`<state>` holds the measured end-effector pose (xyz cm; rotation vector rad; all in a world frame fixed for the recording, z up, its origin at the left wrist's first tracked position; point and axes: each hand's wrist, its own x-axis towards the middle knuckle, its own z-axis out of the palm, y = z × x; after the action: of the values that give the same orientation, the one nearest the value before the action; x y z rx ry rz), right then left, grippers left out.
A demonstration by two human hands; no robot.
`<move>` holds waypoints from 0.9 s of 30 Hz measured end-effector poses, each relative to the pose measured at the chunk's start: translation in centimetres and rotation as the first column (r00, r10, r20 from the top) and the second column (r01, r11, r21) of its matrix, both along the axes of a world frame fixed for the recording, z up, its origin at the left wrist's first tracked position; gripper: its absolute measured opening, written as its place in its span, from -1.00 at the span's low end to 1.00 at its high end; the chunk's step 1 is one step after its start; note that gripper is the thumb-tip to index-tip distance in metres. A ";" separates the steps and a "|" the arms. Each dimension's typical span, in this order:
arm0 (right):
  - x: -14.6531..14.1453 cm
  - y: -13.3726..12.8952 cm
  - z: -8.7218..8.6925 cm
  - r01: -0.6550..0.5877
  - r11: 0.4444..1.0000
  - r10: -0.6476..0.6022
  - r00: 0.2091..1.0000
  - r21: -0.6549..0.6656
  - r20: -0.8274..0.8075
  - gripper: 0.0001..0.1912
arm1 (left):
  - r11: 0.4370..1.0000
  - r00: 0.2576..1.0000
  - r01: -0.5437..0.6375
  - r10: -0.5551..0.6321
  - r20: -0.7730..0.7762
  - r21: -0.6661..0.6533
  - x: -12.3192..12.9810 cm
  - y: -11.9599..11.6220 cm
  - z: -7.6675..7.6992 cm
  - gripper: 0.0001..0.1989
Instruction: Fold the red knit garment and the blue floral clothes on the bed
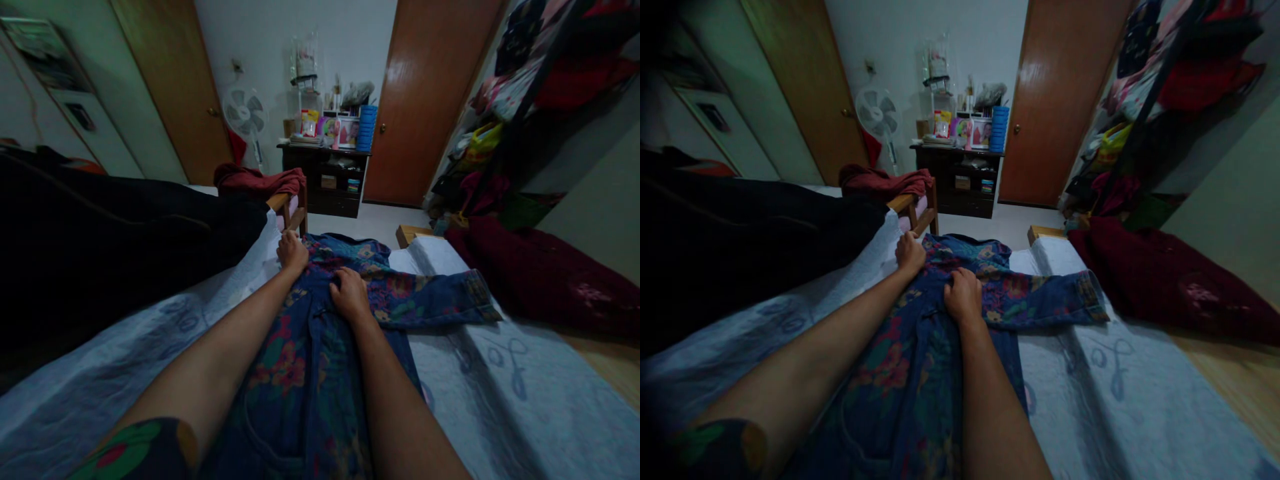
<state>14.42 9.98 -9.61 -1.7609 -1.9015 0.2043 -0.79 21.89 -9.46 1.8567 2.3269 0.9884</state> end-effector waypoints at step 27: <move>5.6 0.4 2.4 0.608 0.794 -0.607 0.794 0.029 -0.033 -0.63 | 0.892 0.887 0.402 -0.435 -0.152 -0.207 1.9 -2.3 -0.8 -0.59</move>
<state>20.03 10.37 -7.22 -2.2269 -1.2134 -0.0538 1.16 19.58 -10.30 2.3285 1.8803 0.5591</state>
